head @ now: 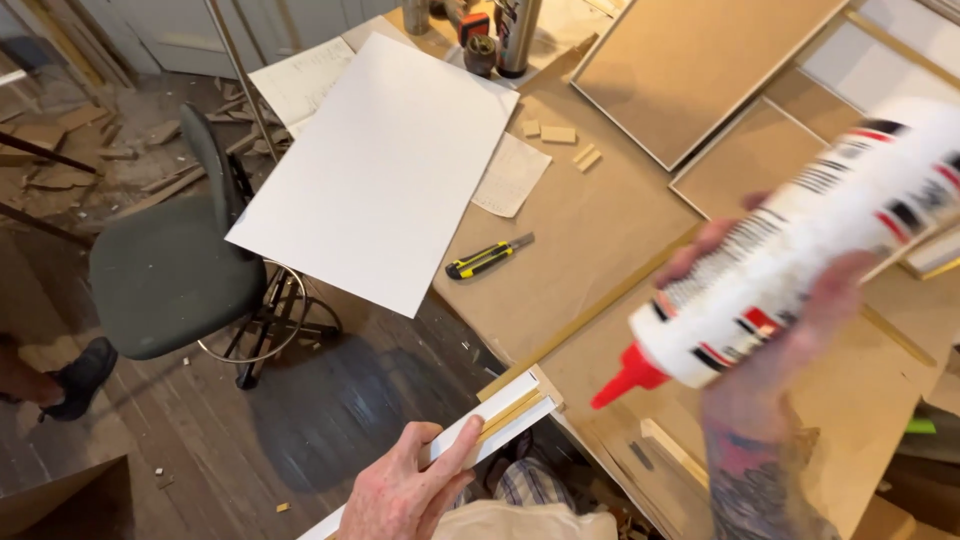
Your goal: Applying wood glue to mitered joints and securing them in a corner clamp to assemble a wooden frame.
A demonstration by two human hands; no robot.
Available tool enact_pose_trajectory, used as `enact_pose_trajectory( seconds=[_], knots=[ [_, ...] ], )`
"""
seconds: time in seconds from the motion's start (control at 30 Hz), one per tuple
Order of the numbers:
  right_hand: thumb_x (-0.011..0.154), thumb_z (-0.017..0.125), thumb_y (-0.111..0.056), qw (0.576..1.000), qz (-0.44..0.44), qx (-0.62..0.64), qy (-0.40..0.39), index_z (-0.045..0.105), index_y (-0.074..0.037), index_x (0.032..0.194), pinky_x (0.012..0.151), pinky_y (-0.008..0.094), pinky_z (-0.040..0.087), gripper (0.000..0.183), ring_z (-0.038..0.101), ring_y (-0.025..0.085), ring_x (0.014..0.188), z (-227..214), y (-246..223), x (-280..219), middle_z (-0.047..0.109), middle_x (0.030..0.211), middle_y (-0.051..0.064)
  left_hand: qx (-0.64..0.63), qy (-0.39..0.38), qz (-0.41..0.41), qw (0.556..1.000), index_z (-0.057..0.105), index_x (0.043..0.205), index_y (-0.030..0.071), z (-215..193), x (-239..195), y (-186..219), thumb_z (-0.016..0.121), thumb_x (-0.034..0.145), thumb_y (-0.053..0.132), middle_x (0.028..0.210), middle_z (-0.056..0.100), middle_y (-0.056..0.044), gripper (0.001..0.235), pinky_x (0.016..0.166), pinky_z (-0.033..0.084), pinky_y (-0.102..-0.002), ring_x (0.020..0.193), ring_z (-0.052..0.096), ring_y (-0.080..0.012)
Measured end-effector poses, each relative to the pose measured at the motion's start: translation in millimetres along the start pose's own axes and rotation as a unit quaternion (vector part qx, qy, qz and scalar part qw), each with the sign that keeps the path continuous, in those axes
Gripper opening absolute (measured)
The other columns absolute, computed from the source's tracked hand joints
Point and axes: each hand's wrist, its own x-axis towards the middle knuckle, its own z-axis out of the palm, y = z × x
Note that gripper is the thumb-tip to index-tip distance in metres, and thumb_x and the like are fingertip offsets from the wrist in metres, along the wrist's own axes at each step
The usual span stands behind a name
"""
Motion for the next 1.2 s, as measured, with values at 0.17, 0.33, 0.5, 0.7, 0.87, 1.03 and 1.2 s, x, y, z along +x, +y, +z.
enact_pose_trajectory(
  seconds=[0.17, 0.33, 0.5, 0.7, 0.87, 1.03, 1.2],
  knots=[
    [0.072, 0.083, -0.06, 0.98, 0.063, -0.077, 0.172, 0.06, -0.002, 0.118, 0.062, 0.04, 0.058, 0.077, 0.069, 0.024, 0.068, 38, 7, -2, 0.07, 0.086, 0.011, -0.005, -0.011, 0.003, 1.0, 0.045, 0.155, 0.03, -10, 5, 12, 0.073, 0.096, 0.023, 0.106, 0.053, -0.005, 0.066, 0.048, 0.049, -0.036, 0.064, 0.056, -0.02],
    [0.072, 0.08, -0.063, 0.975, 0.078, -0.112, 0.177, 0.061, -0.003, 0.118, 0.061, 0.04, 0.057, 0.078, 0.069, 0.025, 0.068, 34, 2, 0, 0.07, 0.087, 0.011, -0.024, -0.034, 0.003, 0.999, 0.044, 0.155, 0.03, -11, 7, 15, 0.075, 0.095, 0.024, 0.109, 0.054, -0.007, 0.067, 0.048, 0.054, -0.039, 0.066, 0.061, -0.0193],
    [0.076, 0.076, -0.063, 0.976, 0.075, -0.127, 0.163, 0.06, -0.003, 0.118, 0.061, 0.04, 0.058, 0.074, 0.07, 0.025, 0.068, 29, 0, 0, 0.07, 0.087, 0.012, -0.022, -0.028, 0.025, 0.999, 0.045, 0.154, 0.028, -11, 10, 17, 0.075, 0.095, 0.024, 0.109, 0.053, -0.007, 0.066, 0.048, 0.055, -0.036, 0.065, 0.058, -0.0181],
    [0.078, 0.073, -0.064, 0.972, 0.085, -0.151, 0.161, 0.059, -0.003, 0.12, 0.062, 0.039, 0.06, 0.075, 0.07, 0.024, 0.068, 27, -3, 1, 0.07, 0.088, 0.012, -0.033, -0.044, 0.021, 0.998, 0.046, 0.154, 0.028, -12, 14, 19, 0.076, 0.095, 0.023, 0.108, 0.054, -0.008, 0.067, 0.05, 0.055, -0.037, 0.066, 0.058, -0.0189],
    [0.08, 0.07, -0.063, 0.97, 0.087, -0.159, 0.161, 0.06, -0.003, 0.12, 0.061, 0.038, 0.06, 0.073, 0.07, 0.024, 0.067, 27, -5, 4, 0.069, 0.087, 0.013, -0.04, -0.051, 0.015, 0.998, 0.045, 0.154, 0.029, -12, 17, 21, 0.075, 0.096, 0.024, 0.11, 0.056, -0.009, 0.065, 0.05, 0.055, -0.037, 0.066, 0.059, -0.0193],
    [0.079, 0.071, -0.063, 0.97, 0.088, -0.154, 0.168, 0.061, -0.003, 0.118, 0.061, 0.038, 0.06, 0.072, 0.07, 0.024, 0.067, 28, -5, 7, 0.07, 0.087, 0.013, -0.042, -0.027, 0.025, 0.998, 0.049, 0.152, 0.028, -12, 20, 21, 0.076, 0.094, 0.024, 0.109, 0.054, -0.007, 0.063, 0.047, 0.051, -0.037, 0.064, 0.058, -0.0196],
    [0.079, 0.072, -0.062, 0.971, 0.083, -0.152, 0.162, 0.061, -0.002, 0.116, 0.062, 0.039, 0.06, 0.071, 0.071, 0.025, 0.067, 24, -5, 10, 0.07, 0.087, 0.013, -0.047, -0.025, 0.036, 0.998, 0.05, 0.151, 0.027, -10, 20, 23, 0.077, 0.094, 0.023, 0.109, 0.055, -0.007, 0.063, 0.047, 0.051, -0.036, 0.065, 0.056, -0.0192]
  ],
)
